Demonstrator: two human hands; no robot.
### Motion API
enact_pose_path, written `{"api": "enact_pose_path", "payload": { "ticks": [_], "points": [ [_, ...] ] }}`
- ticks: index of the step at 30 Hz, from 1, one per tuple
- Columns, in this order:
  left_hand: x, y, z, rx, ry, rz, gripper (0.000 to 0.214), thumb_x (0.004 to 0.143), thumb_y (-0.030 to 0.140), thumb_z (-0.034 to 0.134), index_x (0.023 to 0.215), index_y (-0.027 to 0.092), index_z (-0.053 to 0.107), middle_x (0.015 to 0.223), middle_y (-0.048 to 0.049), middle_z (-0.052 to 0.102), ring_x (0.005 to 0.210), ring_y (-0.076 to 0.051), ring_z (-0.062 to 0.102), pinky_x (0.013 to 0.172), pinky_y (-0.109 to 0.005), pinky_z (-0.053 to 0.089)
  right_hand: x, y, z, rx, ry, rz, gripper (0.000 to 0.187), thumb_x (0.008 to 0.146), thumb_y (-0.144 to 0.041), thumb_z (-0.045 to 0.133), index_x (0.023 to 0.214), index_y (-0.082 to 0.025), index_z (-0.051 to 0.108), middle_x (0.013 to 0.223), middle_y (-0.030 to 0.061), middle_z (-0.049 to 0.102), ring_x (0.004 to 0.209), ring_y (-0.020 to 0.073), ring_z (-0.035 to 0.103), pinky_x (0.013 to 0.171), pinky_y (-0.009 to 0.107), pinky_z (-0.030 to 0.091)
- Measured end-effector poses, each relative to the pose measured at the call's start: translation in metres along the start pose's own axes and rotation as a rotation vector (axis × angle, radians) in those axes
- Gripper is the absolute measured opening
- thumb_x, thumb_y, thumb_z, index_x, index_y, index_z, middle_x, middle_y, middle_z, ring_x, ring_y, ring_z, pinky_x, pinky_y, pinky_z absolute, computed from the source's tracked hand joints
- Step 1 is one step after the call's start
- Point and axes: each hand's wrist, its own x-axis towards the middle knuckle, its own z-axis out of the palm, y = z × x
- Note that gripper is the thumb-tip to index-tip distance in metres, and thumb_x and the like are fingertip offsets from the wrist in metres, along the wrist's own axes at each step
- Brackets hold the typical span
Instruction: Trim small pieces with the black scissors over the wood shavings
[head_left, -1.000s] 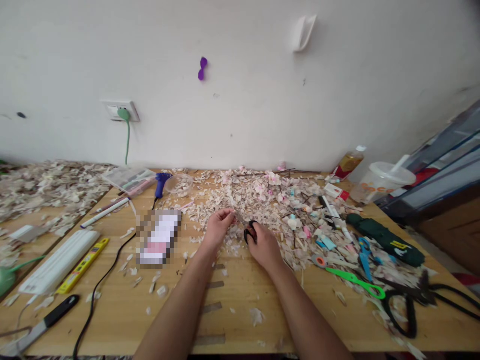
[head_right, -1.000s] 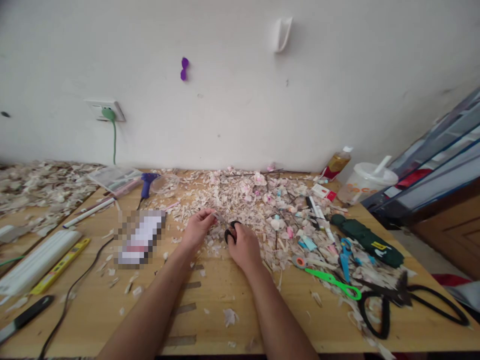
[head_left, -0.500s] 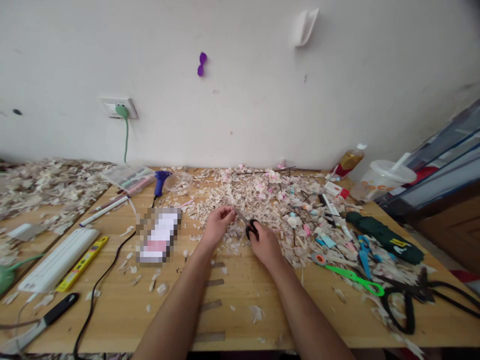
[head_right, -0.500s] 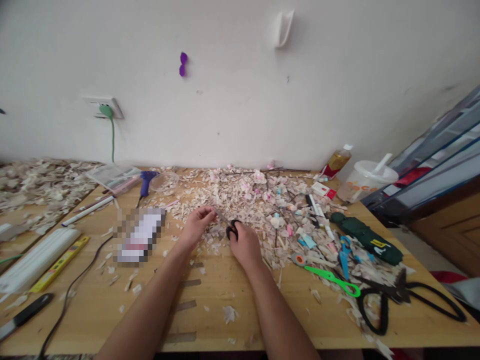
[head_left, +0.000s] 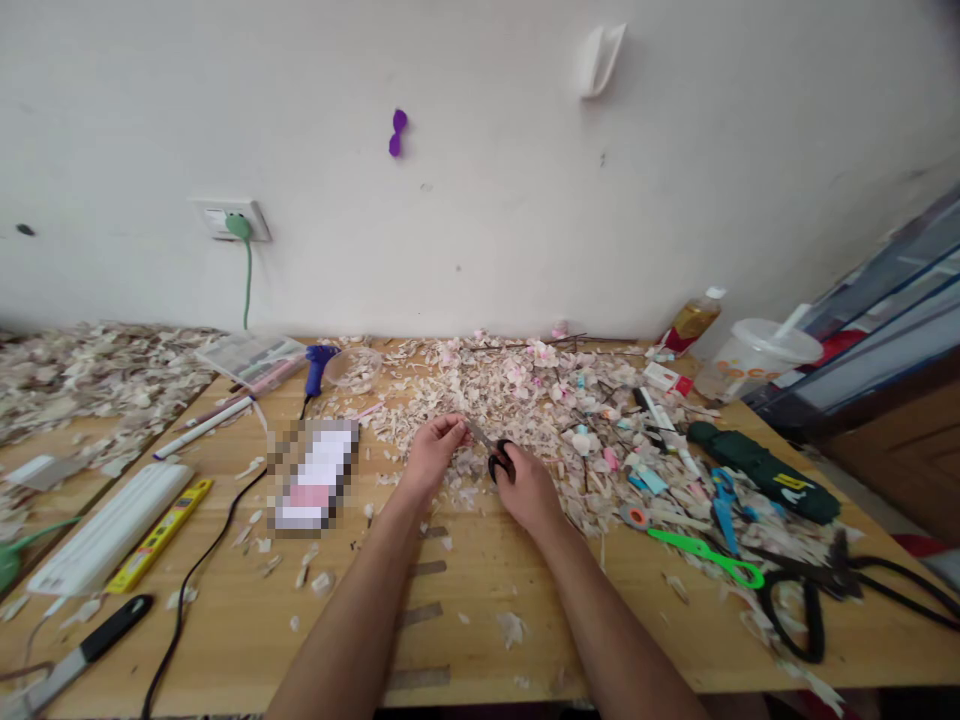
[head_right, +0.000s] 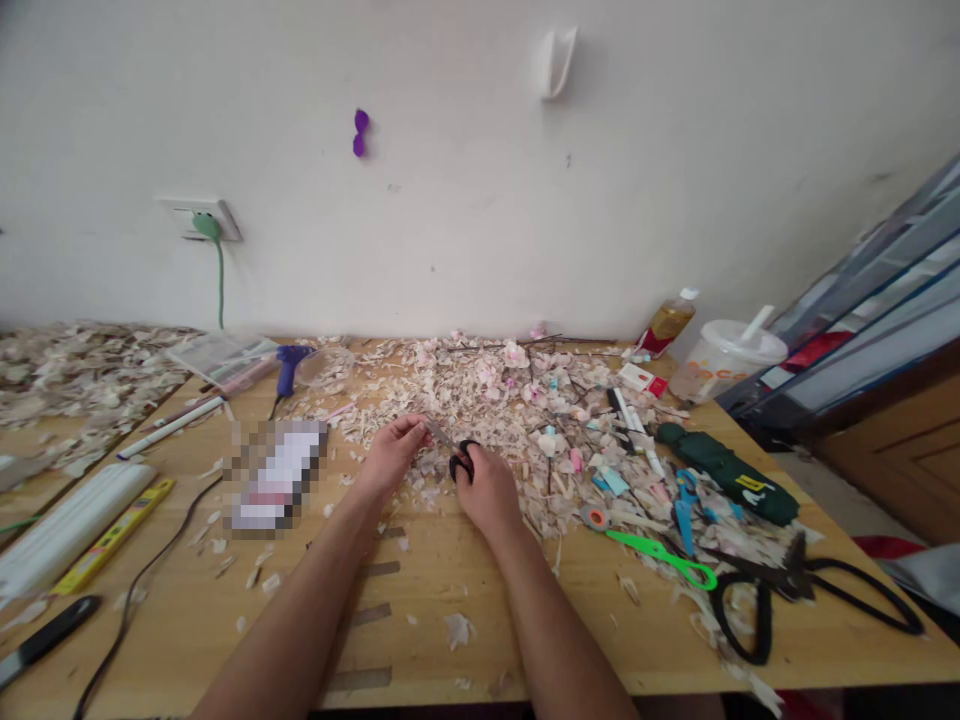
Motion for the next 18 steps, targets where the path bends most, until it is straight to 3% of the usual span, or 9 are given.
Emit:
{"api": "enact_pose_path", "payload": {
  "ticks": [12, 15, 18],
  "points": [
    [0.0012, 0.0037, -0.0034, 0.165, -0.019, 0.043, 0.023, 0.073, 0.039, 0.069, 0.071, 0.017, 0.065, 0.062, 0.0007, 0.059, 0.059, -0.011, 0.052, 0.061, -0.022, 0.039, 0.0010, 0.0054, 0.0050, -0.015, 0.001, 0.044, 0.024, 0.086, -0.021, 0.046, 0.105, -0.018, 0.060, 0.093, 0.0081, 0.067, 0.089, 0.0208, 0.061, 0.079, 0.028, 0.043],
    [0.0014, 0.0029, -0.0026, 0.164, 0.001, 0.038, 0.024, 0.072, 0.040, 0.070, 0.073, 0.017, 0.066, 0.061, 0.0012, 0.059, 0.058, -0.011, 0.051, 0.059, -0.022, 0.038, 0.0006, 0.0067, 0.0070, -0.004, 0.084, 0.045, 0.022, 0.087, -0.021, 0.043, 0.101, -0.018, 0.059, 0.091, 0.0082, 0.066, 0.086, 0.0212, 0.060, 0.078, 0.030, 0.043],
    [0.0015, 0.0015, -0.0019, 0.156, 0.037, 0.018, 0.026, 0.068, 0.041, 0.073, 0.073, 0.016, 0.067, 0.059, 0.0013, 0.059, 0.055, -0.010, 0.049, 0.055, -0.021, 0.036, 0.0026, -0.0014, 0.0024, 0.066, 0.274, 0.026, 0.023, 0.087, -0.023, 0.041, 0.103, -0.017, 0.056, 0.093, 0.0097, 0.062, 0.090, 0.0217, 0.057, 0.082, 0.033, 0.042]
  ]
}}
